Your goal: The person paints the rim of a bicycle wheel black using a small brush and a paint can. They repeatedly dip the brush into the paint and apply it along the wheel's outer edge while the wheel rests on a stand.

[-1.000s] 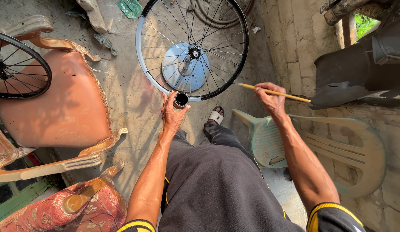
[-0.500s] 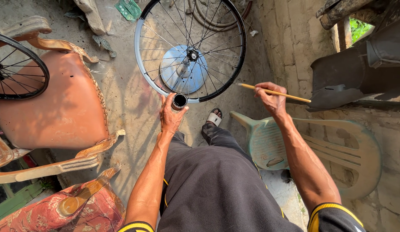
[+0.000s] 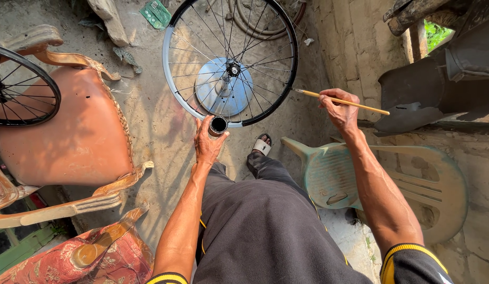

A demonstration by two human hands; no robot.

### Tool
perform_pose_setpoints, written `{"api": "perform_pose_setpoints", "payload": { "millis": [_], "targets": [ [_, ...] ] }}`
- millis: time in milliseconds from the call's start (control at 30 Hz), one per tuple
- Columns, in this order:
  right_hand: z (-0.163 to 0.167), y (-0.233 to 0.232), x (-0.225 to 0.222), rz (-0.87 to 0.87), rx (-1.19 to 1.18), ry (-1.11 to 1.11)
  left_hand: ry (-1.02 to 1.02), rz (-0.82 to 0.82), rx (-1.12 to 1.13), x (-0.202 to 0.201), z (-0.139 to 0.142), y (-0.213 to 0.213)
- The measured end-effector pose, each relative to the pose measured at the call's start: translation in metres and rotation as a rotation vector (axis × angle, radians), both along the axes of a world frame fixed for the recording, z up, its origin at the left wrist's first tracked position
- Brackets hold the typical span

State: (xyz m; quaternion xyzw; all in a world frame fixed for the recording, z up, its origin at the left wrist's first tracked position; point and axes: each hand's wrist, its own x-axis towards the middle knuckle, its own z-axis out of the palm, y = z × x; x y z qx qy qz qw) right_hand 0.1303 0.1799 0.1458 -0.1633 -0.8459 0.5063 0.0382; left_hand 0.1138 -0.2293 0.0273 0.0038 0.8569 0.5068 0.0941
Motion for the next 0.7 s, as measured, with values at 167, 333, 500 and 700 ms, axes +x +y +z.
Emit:
{"api": "perform_pose_setpoints", "payload": {
  "millis": [167,333,500,700],
  "targets": [
    [0.004,0.002,-0.013,-0.035,0.017,0.066,0.002,0.003,-0.002,0.001,0.0,-0.001],
    [0.008,0.0,-0.014,-0.03,-0.023,0.179,0.017,-0.004,-0.013,0.001,0.002,-0.001],
    [-0.005,-0.037,0.019,0.028,-0.045,0.107,0.021,-0.003,-0.011,0.002,0.002,-0.002],
    [-0.032,-0.079,0.053,0.029,-0.151,-0.063,-0.009,-0.003,0.006,0.002,0.002,-0.004]
  ]
}}
